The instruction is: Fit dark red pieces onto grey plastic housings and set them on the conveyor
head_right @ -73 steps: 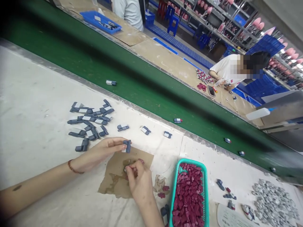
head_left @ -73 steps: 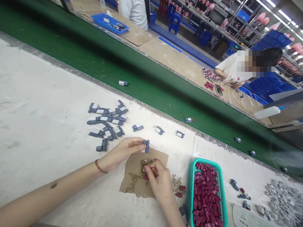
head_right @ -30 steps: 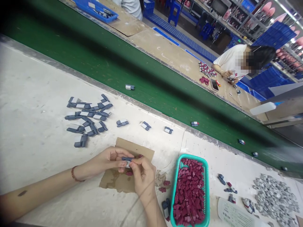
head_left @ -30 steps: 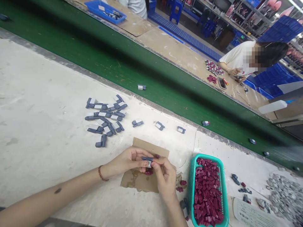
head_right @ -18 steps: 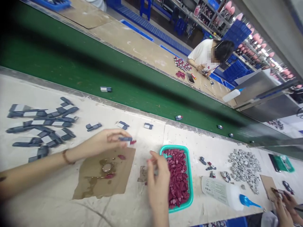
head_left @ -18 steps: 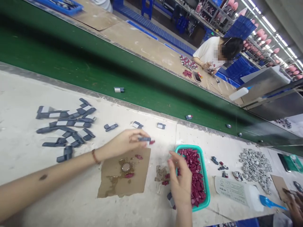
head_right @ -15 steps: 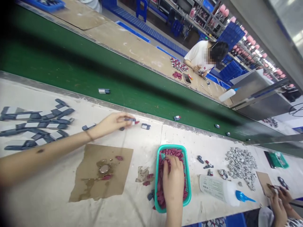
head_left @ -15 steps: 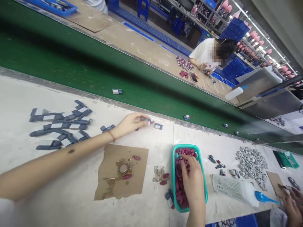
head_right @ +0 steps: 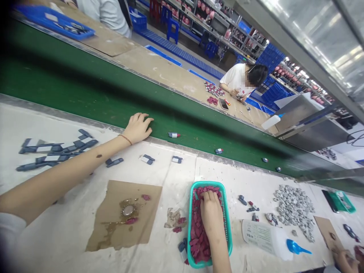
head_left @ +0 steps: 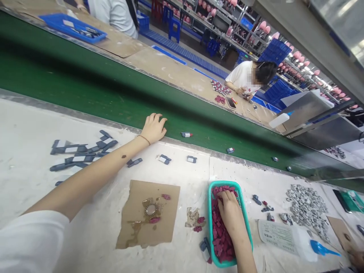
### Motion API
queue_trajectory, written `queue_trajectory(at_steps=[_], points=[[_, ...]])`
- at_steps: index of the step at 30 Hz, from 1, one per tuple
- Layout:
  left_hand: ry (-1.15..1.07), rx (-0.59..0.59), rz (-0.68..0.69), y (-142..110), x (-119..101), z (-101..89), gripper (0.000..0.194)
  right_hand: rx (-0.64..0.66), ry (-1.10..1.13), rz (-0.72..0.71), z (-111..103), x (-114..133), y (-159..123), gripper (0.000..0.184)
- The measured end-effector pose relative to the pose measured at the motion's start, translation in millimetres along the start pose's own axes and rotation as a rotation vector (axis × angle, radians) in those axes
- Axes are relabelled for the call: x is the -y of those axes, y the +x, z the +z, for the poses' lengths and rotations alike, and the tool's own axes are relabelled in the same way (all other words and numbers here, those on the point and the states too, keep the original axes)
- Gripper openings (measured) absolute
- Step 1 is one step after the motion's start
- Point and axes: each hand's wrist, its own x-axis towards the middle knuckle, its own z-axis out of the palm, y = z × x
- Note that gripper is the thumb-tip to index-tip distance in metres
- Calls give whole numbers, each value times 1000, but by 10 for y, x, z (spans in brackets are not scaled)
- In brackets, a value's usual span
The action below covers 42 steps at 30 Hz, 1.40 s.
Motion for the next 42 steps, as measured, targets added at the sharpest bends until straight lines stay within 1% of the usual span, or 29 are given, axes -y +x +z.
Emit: queue_trajectory(at_steps=[2, 4, 7, 10, 12, 14, 16, 17, 19, 21, 23, 25, 28, 31, 35, 39, 42], points=[[-6, 0, -38, -22, 88, -99, 28, -8, 11, -7, 15, -7, 22, 22], [-45, 6, -78, -15, 126, -159, 23, -13, 49, -14, 11, -3, 48, 20], [-158, 6, -146, 25, 102, -200, 19, -7, 153, 8, -35, 12, 72, 13], [-329, 19, -239, -12, 27, -239, 23, 1, 336, 99, -129, 48, 59, 6], [-464, 60, -303, -145, -38, -288, 32, -12, 476, 180, -211, 114, 30, 8], [-579, 122, -344, -374, -117, -363, 38, -58, 606, 249, -295, 247, -2, 15], [-683, 201, -377, -663, -211, -458, 40, -107, 721, 278, -357, 462, -24, 20], [-737, 244, -402, -812, -261, -510, 42, -99, 771, 271, -372, 597, -26, 21], [-829, 323, -468, -1092, -358, -608, 42, -49, 845, 190, -361, 898, -12, 19], [-866, 360, -525, -1322, -433, -690, 35, 62, 875, 61, -289, 1188, 28, 18], [-860, 345, -558, -1501, -477, -748, 28, 137, 866, -65, -171, 1411, 81, 17], [-862, 292, -592, -1640, -493, -780, 24, 152, 821, -152, -35, 1545, 135, 18], [-882, 239, -652, -1797, -489, -791, 20, 128, 721, -274, 132, 1616, 199, 23], [-950, 240, -728, -1898, -483, -777, 24, 103, 645, -376, 211, 1629, 226, 28], [-1076, 249, -833, -1950, -503, -758, 33, 106, 564, -391, 231, 1652, 215, 29], [-1196, 265, -909, -1955, -532, -779, 31, 104, 540, -375, 229, 1671, 213, 32], [-1270, 294, -949, -1960, -535, -811, 33, 102, 579, -364, 219, 1671, 231, 33]])
